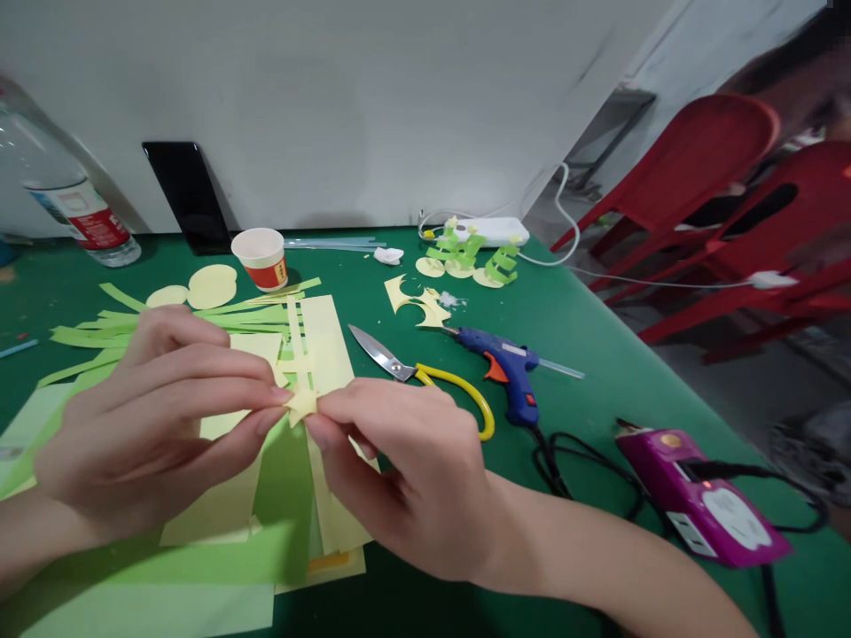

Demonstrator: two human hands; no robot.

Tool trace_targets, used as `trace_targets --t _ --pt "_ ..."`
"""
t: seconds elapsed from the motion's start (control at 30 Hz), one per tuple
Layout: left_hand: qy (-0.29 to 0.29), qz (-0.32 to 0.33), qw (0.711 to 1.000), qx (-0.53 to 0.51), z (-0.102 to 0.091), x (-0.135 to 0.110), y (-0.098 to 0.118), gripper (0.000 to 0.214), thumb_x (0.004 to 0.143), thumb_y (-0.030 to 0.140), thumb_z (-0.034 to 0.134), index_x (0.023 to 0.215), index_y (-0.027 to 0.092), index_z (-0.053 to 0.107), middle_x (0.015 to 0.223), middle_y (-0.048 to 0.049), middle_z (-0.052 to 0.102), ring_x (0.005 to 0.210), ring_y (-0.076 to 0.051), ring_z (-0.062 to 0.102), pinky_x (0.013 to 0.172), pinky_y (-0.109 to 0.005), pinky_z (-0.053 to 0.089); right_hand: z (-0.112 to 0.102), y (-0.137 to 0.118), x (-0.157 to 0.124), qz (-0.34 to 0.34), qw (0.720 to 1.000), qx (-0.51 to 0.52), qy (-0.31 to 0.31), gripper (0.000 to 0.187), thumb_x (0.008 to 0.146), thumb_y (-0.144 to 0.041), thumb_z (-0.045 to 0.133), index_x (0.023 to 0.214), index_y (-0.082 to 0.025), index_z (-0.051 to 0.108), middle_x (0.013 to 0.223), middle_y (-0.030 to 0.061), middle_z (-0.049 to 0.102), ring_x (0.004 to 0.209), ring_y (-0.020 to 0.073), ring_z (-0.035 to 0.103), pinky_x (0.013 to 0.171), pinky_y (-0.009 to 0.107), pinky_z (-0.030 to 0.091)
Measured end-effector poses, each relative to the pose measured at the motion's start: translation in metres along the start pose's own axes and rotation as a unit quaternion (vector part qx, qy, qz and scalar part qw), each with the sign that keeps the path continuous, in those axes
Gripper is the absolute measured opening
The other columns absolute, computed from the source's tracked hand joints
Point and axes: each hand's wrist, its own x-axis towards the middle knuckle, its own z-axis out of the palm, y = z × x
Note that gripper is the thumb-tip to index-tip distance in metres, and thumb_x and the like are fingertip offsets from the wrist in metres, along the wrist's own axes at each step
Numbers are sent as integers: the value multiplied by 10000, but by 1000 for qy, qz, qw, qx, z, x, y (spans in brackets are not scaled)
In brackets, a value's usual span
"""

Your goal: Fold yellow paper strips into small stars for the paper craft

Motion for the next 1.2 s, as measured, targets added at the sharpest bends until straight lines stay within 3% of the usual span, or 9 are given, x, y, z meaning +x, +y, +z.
trace_targets --t 0.13,0.23,0.43,0.67,0.87,0.9,0.97,1.07,1.2 --pt "7 -61 994 -85 1 0 2 98 759 105 642 734 194 608 726 9 693 695 -145 544 680 -361 436 -1 -1 1 6 1000 8 6 195 782 -10 466 744 -199 490 543 -44 499 413 53 336 450 172 393" --pt "6 -59 996 -66 1 -1 1 94 765 114 631 729 198 606 712 16 691 693 -147 541 693 -372 428 -1 -2 0 7 1000 9 10 201 773 -3 473 750 -201 501 538 -54 496 388 47 266 463 177 409" --pt "-7 -8 1000 8 1 -2 -1 64 769 143 615 753 204 608 697 18 689 686 -160 550 688 -385 406 0 -3 0 62 998 32 -7 187 816 -69 470 666 -176 504 473 -42 486 399 51 387 375 176 324" --pt "3 -24 1000 -1 3 -2 -3 13 790 215 630 793 211 618 724 2 674 716 -175 554 684 -378 408 -5 -2 4 125 989 72 -23 210 840 -116 461 650 -148 543 480 -40 508 381 34 394 357 146 330" --pt "-17 -34 999 -5 2 -2 -2 71 792 139 616 766 198 585 763 3 680 743 -166 556 708 -353 421 -3 6 4 124 986 108 -2 49 771 -122 579 781 -168 564 590 -33 553 477 59 468 418 167 389" --pt "-19 -29 999 4 2 -2 -2 73 798 133 603 760 190 579 770 0 680 747 -163 557 719 -351 420 -3 7 4 137 983 126 3 124 749 -128 611 856 -176 573 647 -25 571 506 67 484 423 173 399" --pt "-18 -14 1000 20 3 -3 -2 75 804 122 588 757 180 573 778 -3 681 754 -159 558 733 -349 416 -3 9 4 160 974 161 -7 251 726 -124 636 962 -192 585 724 -11 590 545 78 499 416 179 402" --pt "-22 -4 999 33 2 -3 -3 48 806 140 604 789 183 594 783 2 683 770 -158 554 732 -346 411 -6 10 7 210 950 228 -35 159 741 -134 632 889 -190 643 733 6 611 577 83 516 427 173 405" --pt "-26 -7 999 36 -3 -2 -3 73 816 135 598 850 197 615 796 4 682 767 -153 546 693 -324 414 -11 12 9 306 850 423 -74 106 802 -211 604 870 -201 684 661 -1 602 468 49 447 381 158 344"
